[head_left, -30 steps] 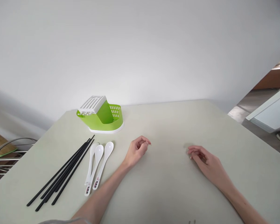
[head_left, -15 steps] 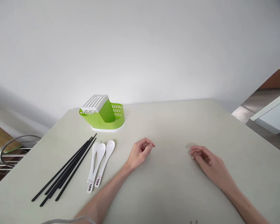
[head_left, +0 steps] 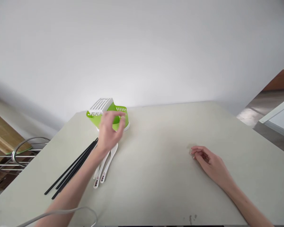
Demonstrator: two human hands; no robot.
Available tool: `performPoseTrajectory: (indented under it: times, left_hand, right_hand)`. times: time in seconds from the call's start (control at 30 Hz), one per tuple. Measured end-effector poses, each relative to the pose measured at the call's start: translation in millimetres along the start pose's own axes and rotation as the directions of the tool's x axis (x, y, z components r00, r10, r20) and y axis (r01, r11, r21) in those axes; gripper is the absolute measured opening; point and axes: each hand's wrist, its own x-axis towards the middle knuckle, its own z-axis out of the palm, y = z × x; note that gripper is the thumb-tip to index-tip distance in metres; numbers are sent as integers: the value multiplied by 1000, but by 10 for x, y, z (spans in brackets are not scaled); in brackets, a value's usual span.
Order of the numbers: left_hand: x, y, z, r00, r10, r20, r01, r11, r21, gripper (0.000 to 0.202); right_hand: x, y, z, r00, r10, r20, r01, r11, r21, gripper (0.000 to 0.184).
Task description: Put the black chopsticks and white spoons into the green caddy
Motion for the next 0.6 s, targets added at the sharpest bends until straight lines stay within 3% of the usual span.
performPoseTrajectory:
  times: [0.07, 0.13, 0.27, 0.4, 0.6]
  left_hand:
    - [165, -231, -200, 999, 31, -42, -23, 982, 188, 29]
    - [279, -469, -360, 999, 46, -18, -38, 949, 312, 38]
    - [340, -892, -542, 986, 0, 166, -69, 909, 410, 54]
    - [255, -1168, -567, 943, -82, 324, -67, 904, 423, 65]
    - [224, -1262, -498, 939, -80, 334, -60, 919, 389, 68]
  right_hand:
    - [3, -12, 1, 1000, 3, 6, -3, 1000, 3, 28]
    - [8, -22, 4, 1000, 7, 2, -7, 1000, 3, 28]
    - [15, -33, 12, 1000, 4, -2, -4, 1000, 10, 27]
    - [17, -39, 13, 1000, -3, -6, 3, 1000, 8, 26]
    - [3, -68, -5, 1000, 10, 3, -10, 1000, -1, 26]
